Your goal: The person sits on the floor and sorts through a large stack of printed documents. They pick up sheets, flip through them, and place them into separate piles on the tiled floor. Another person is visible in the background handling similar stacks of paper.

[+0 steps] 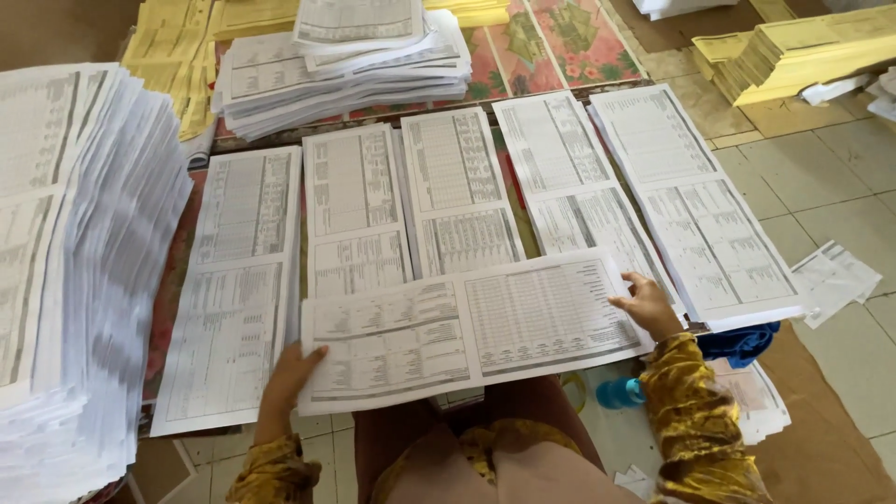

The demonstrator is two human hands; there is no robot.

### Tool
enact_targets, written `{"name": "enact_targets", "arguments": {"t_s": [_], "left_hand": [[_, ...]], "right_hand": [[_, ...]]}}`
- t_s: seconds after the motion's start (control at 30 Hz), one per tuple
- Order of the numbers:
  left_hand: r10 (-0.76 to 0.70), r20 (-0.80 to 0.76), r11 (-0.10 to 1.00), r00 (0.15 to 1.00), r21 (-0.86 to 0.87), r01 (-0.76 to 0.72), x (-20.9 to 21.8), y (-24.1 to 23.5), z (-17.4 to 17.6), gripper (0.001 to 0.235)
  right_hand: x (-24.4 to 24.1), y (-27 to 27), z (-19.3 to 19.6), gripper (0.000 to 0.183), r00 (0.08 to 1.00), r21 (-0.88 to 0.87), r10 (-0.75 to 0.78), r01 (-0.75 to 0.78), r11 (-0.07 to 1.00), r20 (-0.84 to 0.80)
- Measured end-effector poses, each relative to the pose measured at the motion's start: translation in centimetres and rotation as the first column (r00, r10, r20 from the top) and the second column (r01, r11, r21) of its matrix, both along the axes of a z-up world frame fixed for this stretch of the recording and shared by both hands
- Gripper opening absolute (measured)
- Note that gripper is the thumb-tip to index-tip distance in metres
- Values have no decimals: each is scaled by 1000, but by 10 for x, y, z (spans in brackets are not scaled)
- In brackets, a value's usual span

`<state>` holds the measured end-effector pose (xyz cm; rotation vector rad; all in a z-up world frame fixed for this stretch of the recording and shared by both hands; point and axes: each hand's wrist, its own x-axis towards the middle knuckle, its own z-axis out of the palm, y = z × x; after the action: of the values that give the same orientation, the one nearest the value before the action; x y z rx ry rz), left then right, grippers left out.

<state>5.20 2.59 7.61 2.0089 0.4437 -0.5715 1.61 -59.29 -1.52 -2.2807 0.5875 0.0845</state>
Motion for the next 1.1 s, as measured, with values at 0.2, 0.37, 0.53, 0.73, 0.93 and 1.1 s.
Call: {"name": "enact_targets", "arguments": {"t_s": [0.2,0.37,0.53,0.73,0.93,1.1], "left_hand": [[54,30,994,998,-99,-50,-15,-10,40,86],[73,73,985,995,-162,-60,8,25,4,51],[193,288,957,938,-266,-116,0,41,21,75],[177,688,961,704,-274,27,-8,61,-22,37],[38,699,992,715,-115,60,3,78,-93,24],[-166,463,956,870,-140,257,-9,73,-12,48]], "right_hand": [[1,-16,-5,63,999,110,-10,5,994,46],[-17,28,67,52,997,237,1,-20,971,83],[-36,49,130,56,976,381,-154,84,921,155],[-56,12,66,27,725,573,-244,-246,782,644],[-63,8,41,41,963,28,-48,42,999,267],[-59,29,120,36,984,178,-105,79,981,146]]}}
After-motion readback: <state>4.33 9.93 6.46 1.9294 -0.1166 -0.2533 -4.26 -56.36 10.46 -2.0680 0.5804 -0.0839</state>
